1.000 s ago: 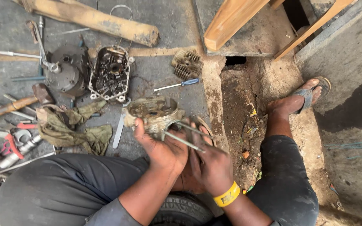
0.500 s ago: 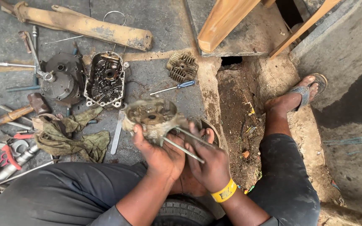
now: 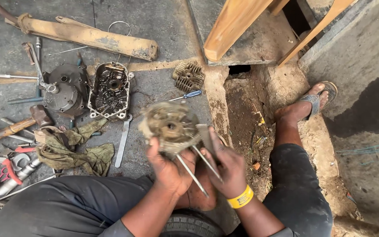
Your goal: Repairing and cleaning motorcycle engine components using manual tools.
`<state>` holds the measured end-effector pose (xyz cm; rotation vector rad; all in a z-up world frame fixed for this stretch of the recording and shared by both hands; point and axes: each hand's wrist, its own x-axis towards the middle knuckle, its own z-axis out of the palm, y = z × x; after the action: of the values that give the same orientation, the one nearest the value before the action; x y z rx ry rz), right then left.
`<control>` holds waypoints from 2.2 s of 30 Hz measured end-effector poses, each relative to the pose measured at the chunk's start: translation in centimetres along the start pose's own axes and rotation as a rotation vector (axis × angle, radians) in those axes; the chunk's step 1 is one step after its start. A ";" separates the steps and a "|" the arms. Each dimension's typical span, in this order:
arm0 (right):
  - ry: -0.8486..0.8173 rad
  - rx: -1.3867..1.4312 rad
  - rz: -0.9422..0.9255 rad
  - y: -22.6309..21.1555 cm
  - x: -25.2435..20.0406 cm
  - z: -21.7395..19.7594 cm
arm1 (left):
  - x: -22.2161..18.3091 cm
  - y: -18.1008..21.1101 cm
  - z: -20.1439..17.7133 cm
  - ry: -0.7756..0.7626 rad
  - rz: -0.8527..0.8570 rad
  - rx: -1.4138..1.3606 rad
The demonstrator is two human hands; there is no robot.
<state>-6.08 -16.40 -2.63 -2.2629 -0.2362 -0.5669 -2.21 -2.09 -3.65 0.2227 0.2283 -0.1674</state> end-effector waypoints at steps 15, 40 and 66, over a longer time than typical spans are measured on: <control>0.360 0.766 0.505 3.8 0.4 -2.7 | 2.0 4.3 -0.9 -0.357 -0.267 0.641; 0.027 0.197 0.227 0.3 -1.4 -1.4 | 1.5 4.3 -0.5 -0.611 -0.203 0.793; 0.015 -0.029 -0.039 3.6 0.6 -2.9 | 1.6 2.0 1.5 -0.021 -0.372 1.042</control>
<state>-5.23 -20.94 -2.94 -2.2853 -0.2664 -0.6112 -0.03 -0.71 -2.22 1.2155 0.1419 -0.6550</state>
